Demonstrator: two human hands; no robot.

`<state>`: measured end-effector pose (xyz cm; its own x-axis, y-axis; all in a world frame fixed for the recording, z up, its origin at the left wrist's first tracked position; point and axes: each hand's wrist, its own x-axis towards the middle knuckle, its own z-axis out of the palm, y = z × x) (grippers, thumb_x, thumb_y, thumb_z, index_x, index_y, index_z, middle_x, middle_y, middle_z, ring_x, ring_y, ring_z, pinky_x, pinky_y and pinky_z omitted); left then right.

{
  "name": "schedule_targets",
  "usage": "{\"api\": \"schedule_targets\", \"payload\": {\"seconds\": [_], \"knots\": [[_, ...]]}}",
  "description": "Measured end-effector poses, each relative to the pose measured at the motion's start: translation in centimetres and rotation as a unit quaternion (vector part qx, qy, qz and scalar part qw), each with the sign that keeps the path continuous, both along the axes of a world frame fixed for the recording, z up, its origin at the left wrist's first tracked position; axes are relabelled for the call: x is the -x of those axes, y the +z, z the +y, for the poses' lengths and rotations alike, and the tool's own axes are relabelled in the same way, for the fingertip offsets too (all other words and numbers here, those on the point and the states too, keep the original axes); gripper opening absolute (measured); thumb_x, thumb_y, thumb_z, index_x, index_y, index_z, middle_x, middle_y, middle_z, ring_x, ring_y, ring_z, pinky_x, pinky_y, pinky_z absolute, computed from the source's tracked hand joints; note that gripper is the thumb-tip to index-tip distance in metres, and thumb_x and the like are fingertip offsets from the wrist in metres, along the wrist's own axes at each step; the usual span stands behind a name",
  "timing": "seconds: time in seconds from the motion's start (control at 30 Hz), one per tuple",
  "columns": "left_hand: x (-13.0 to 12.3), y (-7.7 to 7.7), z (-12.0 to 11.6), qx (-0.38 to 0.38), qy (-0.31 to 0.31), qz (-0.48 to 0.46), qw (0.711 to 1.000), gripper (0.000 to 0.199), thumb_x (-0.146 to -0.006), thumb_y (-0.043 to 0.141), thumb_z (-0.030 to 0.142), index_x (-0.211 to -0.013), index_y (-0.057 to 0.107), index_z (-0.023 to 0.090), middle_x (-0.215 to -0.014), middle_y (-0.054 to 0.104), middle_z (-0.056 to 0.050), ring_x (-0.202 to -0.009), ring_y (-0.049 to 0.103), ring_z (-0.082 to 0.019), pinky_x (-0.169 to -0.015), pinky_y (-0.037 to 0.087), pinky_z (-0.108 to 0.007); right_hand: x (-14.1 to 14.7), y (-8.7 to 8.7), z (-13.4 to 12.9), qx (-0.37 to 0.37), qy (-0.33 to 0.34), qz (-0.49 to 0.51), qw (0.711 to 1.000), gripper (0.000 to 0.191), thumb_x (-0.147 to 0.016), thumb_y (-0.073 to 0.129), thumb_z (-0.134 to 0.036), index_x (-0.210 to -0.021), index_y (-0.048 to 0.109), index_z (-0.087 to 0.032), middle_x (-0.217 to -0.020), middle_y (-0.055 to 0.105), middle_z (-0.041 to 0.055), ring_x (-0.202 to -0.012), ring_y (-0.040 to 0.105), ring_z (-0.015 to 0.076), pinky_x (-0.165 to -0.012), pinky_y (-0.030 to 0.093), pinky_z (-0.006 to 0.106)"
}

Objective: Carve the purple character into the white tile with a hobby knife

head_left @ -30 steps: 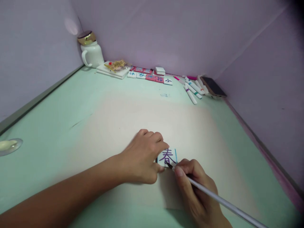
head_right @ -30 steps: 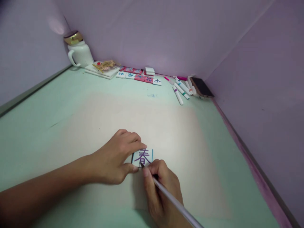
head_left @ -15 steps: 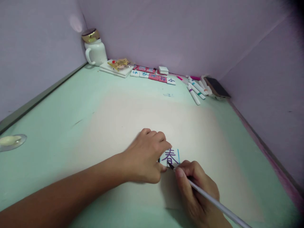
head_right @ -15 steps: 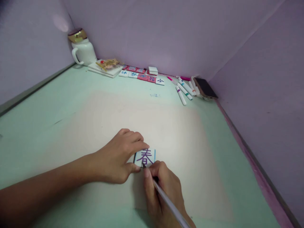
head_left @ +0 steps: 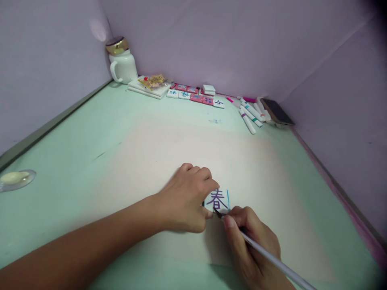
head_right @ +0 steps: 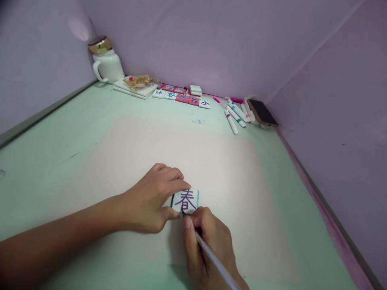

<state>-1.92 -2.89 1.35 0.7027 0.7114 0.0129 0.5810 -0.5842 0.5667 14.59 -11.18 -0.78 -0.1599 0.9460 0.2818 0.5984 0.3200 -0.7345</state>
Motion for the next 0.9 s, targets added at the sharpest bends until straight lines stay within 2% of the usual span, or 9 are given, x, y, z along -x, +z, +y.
{"api": "schedule_targets", "payload": {"seconds": [0.6, 0.77, 0.9], "knots": [[0.1, -0.1, 0.0, 0.003, 0.001, -0.005, 1.0, 0.029, -0.067, 0.07, 0.023, -0.095, 0.064, 0.018, -0.094, 0.057, -0.006, -0.089, 0.053, -0.023, -0.085, 0.036, -0.04, -0.3, -0.4, -0.5, 0.048, -0.016, 0.049, 0.997, 0.024, -0.096, 0.043, -0.025, -0.072, 0.04, -0.024, -0.058, 0.041, -0.0068, -0.046, 0.035, 0.0102, -0.045, 0.027, 0.023], [0.2, -0.1, 0.1, 0.005, -0.011, -0.009, 1.0, 0.031, -0.068, 0.07, 0.022, -0.098, 0.064, 0.018, -0.095, 0.056, -0.005, -0.089, 0.053, -0.022, -0.086, 0.035, -0.04, -1.8, -0.8, -0.6, 0.099, -0.013, 0.125, 0.987, 0.017, -0.097, 0.044, -0.027, -0.081, 0.049, -0.024, -0.069, 0.05, -0.0038, -0.058, 0.046, 0.0108, -0.052, 0.037, 0.02], [0.4, -0.2, 0.2, 0.008, -0.024, -0.01, 1.0, 0.035, -0.068, 0.07, 0.018, -0.102, 0.064, 0.018, -0.096, 0.055, -0.005, -0.09, 0.053, -0.021, -0.087, 0.034, -0.04, -3.0, -0.8, -0.4, 0.121, -0.023, 0.122, 0.985, 0.01, -0.094, 0.051, -0.031, -0.088, 0.056, -0.025, -0.08, 0.057, -0.0005, -0.068, 0.053, 0.0127, -0.058, 0.043, 0.02]]}}
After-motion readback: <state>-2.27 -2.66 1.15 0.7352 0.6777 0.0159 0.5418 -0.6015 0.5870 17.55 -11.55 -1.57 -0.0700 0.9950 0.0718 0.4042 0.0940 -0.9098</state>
